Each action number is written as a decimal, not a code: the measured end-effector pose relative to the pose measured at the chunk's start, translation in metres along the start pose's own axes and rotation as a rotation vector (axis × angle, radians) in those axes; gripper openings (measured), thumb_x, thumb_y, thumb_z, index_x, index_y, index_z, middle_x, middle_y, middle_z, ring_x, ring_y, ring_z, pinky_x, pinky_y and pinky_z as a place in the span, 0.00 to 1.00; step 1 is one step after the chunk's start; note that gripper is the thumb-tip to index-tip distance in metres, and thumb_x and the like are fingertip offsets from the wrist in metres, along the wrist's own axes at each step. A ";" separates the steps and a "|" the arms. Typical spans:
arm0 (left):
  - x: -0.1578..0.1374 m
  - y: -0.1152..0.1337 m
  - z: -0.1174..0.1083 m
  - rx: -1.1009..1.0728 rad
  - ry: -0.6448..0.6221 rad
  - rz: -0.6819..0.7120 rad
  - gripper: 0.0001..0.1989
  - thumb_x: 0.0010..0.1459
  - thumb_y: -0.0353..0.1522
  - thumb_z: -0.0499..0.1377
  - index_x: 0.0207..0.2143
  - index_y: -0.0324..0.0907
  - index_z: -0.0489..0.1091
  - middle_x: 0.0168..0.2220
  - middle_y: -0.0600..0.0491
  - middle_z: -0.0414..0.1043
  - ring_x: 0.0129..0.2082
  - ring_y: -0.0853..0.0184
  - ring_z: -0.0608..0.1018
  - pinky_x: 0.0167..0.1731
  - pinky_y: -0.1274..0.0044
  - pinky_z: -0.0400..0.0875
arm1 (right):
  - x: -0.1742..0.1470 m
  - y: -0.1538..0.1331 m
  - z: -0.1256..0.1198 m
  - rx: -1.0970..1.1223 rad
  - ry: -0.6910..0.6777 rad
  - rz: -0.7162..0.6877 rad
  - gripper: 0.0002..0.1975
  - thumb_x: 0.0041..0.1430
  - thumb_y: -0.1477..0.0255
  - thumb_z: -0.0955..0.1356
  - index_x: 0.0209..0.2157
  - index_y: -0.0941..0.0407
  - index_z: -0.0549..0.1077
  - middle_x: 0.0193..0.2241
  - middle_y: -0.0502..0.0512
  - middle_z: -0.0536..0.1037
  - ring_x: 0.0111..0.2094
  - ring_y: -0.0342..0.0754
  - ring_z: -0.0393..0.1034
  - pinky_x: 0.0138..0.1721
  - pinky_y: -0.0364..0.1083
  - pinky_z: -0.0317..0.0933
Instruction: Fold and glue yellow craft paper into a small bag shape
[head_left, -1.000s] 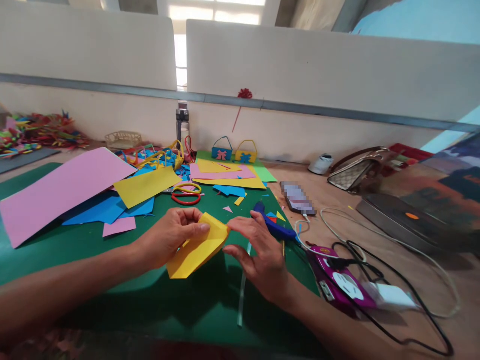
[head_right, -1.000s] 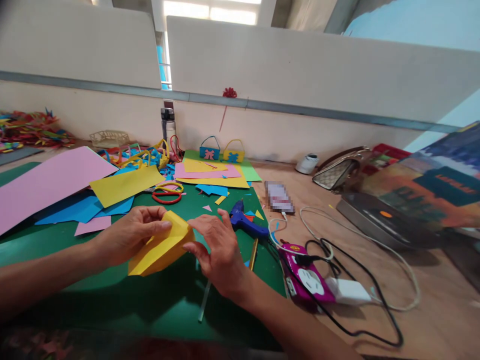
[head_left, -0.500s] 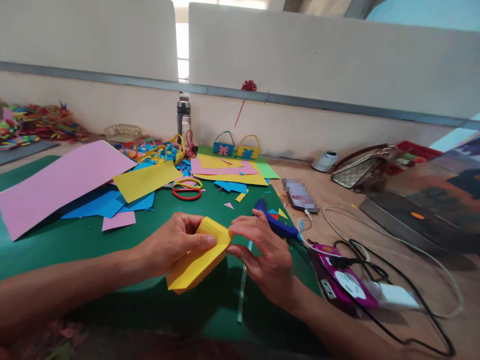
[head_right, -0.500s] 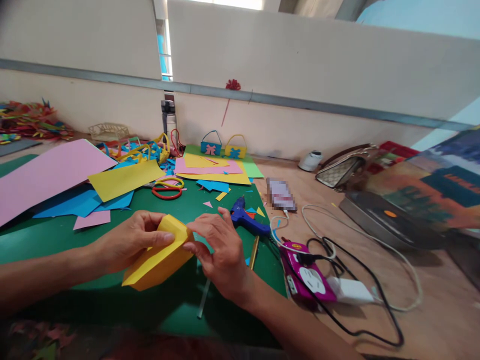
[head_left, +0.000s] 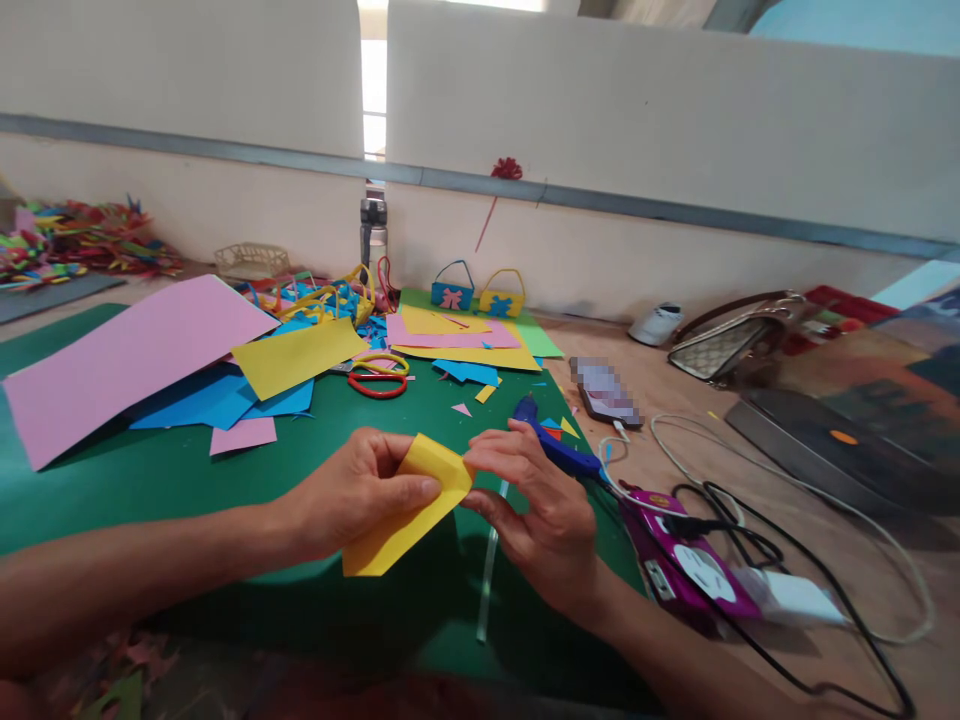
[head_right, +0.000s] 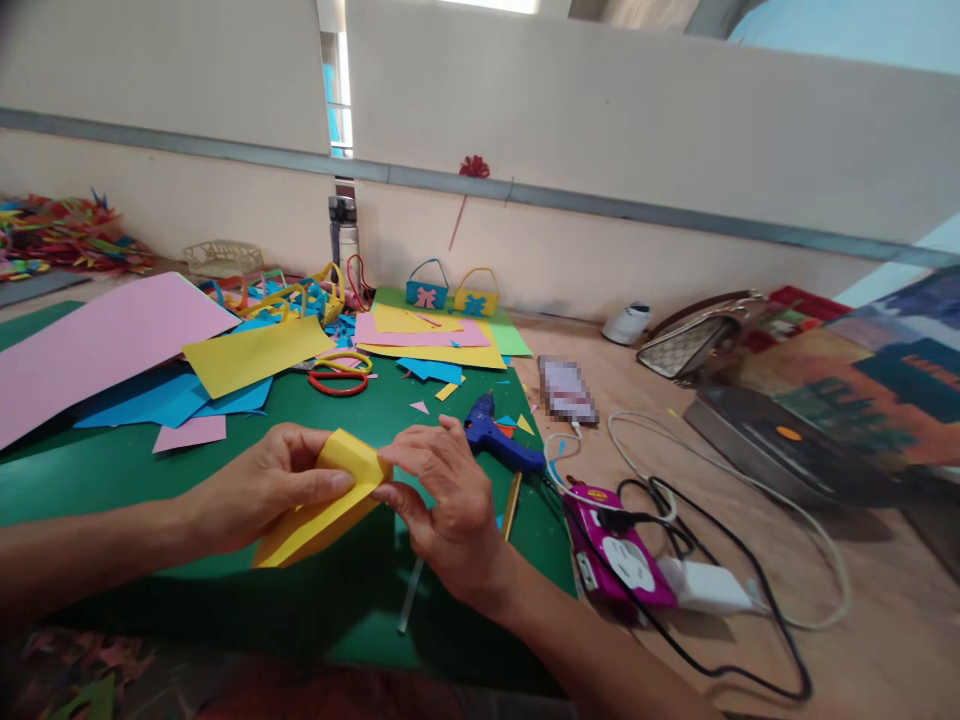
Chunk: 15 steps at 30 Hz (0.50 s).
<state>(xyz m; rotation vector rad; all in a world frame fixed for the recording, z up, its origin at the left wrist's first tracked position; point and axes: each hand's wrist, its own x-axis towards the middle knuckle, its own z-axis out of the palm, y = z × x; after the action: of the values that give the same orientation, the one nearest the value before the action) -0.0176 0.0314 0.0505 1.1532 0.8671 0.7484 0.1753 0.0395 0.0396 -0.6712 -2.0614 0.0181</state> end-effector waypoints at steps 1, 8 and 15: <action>0.000 0.000 0.000 0.011 -0.001 0.012 0.10 0.47 0.35 0.63 0.31 0.38 0.74 0.24 0.56 0.69 0.22 0.75 0.67 0.22 0.84 0.60 | 0.000 0.000 0.000 -0.001 0.005 0.002 0.07 0.56 0.73 0.67 0.38 0.53 0.68 0.32 0.51 0.77 0.38 0.47 0.72 0.50 0.53 0.57; -0.004 0.003 0.004 0.144 0.041 0.133 0.13 0.48 0.36 0.61 0.35 0.37 0.76 0.22 0.55 0.66 0.21 0.74 0.63 0.21 0.83 0.59 | 0.000 -0.001 -0.002 -0.030 0.019 0.031 0.09 0.55 0.73 0.67 0.40 0.52 0.68 0.33 0.51 0.77 0.38 0.49 0.72 0.51 0.55 0.58; -0.003 -0.002 0.001 0.224 0.041 0.146 0.15 0.53 0.39 0.58 0.35 0.38 0.76 0.24 0.55 0.67 0.23 0.73 0.62 0.23 0.82 0.59 | 0.000 -0.002 -0.003 -0.017 0.057 0.058 0.12 0.55 0.73 0.68 0.42 0.53 0.68 0.36 0.54 0.75 0.41 0.49 0.70 0.48 0.54 0.61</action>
<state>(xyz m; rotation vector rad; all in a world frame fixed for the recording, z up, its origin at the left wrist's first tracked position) -0.0182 0.0276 0.0498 1.4157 0.9252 0.8119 0.1768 0.0371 0.0424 -0.7340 -1.9890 0.0141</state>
